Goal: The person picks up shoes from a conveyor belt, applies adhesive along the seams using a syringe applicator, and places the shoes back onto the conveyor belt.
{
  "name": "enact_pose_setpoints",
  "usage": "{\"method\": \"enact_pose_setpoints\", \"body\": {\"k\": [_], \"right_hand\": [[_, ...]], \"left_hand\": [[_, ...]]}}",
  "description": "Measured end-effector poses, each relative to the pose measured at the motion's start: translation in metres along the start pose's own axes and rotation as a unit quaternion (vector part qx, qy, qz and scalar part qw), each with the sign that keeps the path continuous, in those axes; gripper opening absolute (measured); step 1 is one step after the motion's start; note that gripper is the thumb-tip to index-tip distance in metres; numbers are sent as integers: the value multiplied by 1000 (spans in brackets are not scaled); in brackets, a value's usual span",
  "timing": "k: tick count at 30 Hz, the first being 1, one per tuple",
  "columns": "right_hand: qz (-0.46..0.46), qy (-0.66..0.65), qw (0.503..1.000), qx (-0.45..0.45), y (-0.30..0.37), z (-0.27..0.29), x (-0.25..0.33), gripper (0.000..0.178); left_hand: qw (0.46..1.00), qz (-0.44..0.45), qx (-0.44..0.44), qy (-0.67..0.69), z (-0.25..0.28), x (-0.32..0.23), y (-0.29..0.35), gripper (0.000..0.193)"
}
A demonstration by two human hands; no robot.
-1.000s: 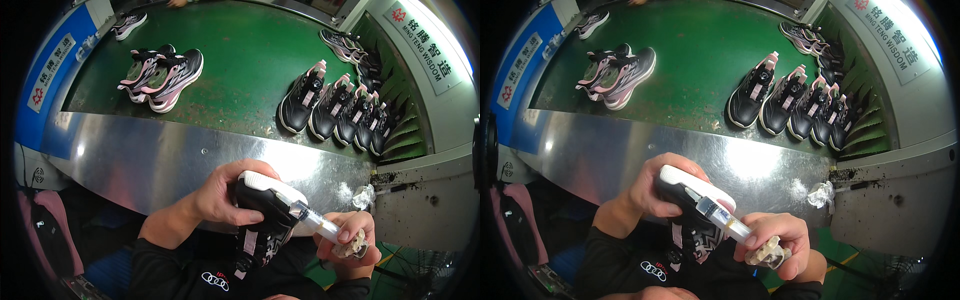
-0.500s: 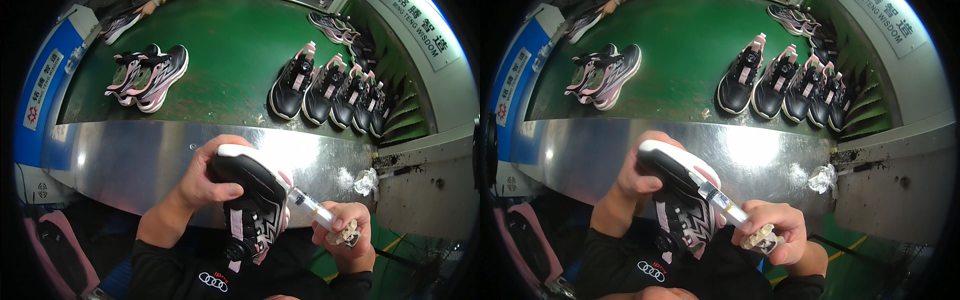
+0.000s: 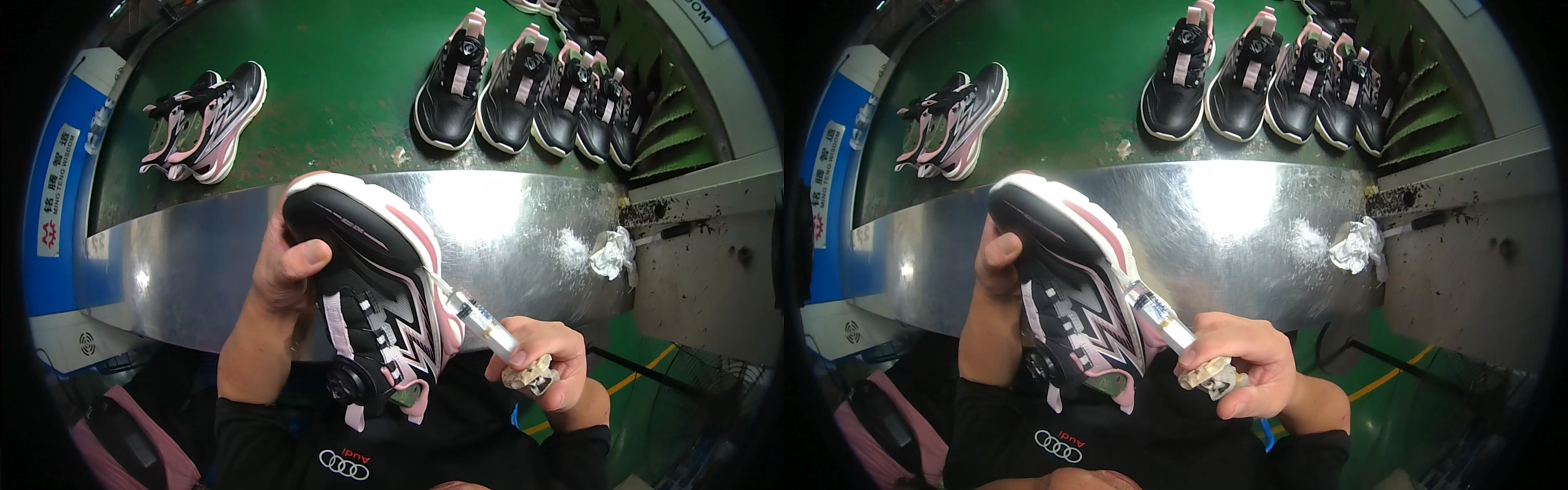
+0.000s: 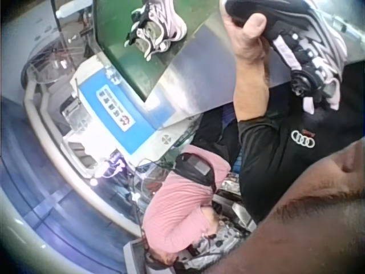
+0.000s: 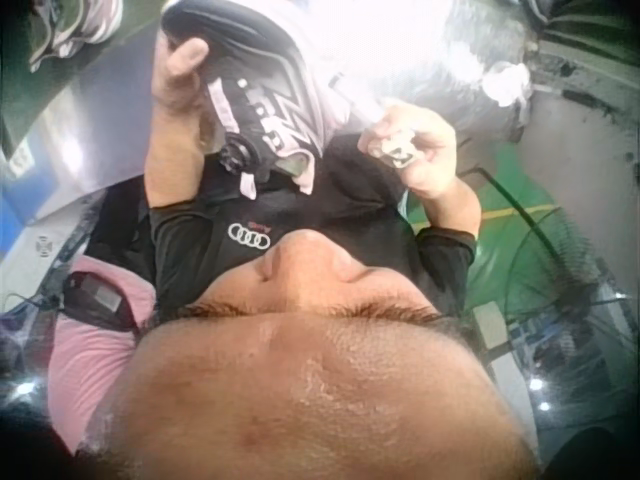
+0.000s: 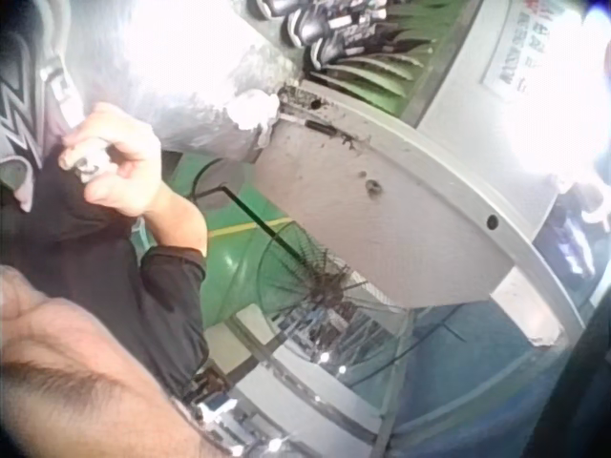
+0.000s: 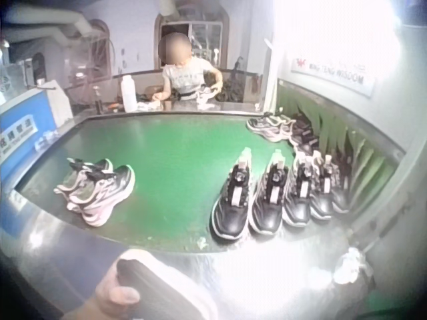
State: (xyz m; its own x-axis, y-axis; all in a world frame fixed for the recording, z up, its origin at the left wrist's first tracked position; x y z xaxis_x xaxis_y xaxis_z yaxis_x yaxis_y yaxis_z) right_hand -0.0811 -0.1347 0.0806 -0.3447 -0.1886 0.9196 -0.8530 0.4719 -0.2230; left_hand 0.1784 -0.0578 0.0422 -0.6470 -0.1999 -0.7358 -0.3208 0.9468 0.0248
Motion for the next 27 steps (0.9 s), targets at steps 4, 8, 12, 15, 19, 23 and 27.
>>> {"method": "enact_pose_setpoints", "body": {"k": [4, 8, 12, 15, 19, 23, 27], "right_hand": [[-3, -9, 1000, 3, 12, 2, -3, 50], [-22, -21, 1000, 0, 20, 2, -10, 48], [-31, -21, 999, -1, 31, 1, -12, 47], [-25, -28, 999, -3, 41, -2, -14, 47], [-18, -25, 1000, 2, 52, -2, -15, 47], [-12, -31, 999, -6, 63, -3, -17, 47], [3, -30, 1000, 5, 68, 2, -22, 46]], "left_hand": [[1000, 13, 21, 14, -4, 5, 0, 56], [999, 12, -31, 3, -5, 3, -6, 60], [999, 18, -27, 41, -3, 6, -7, 57], [998, 25, -47, 46, 8, 6, -5, 58], [995, 37, -80, 51, 15, 8, -6, 57], [992, 58, -83, 79, 21, 10, -4, 50], [985, 60, -137, 92, 21, 13, -3, 44]]}}
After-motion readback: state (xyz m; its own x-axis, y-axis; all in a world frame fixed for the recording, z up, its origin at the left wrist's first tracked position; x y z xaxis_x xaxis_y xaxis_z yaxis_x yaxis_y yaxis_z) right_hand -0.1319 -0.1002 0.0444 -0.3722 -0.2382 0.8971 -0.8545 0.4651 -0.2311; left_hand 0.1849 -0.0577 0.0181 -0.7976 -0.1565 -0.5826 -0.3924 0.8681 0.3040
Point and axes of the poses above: each hand's wrist, its own y-axis away from the middle knuckle, its own z-axis out of the back of the hand, x = y × z, the point moved 3 cm from there along -y, towards the middle knuckle, and after that the axes turned 3 degrees about -x, right-handed, at the moved point
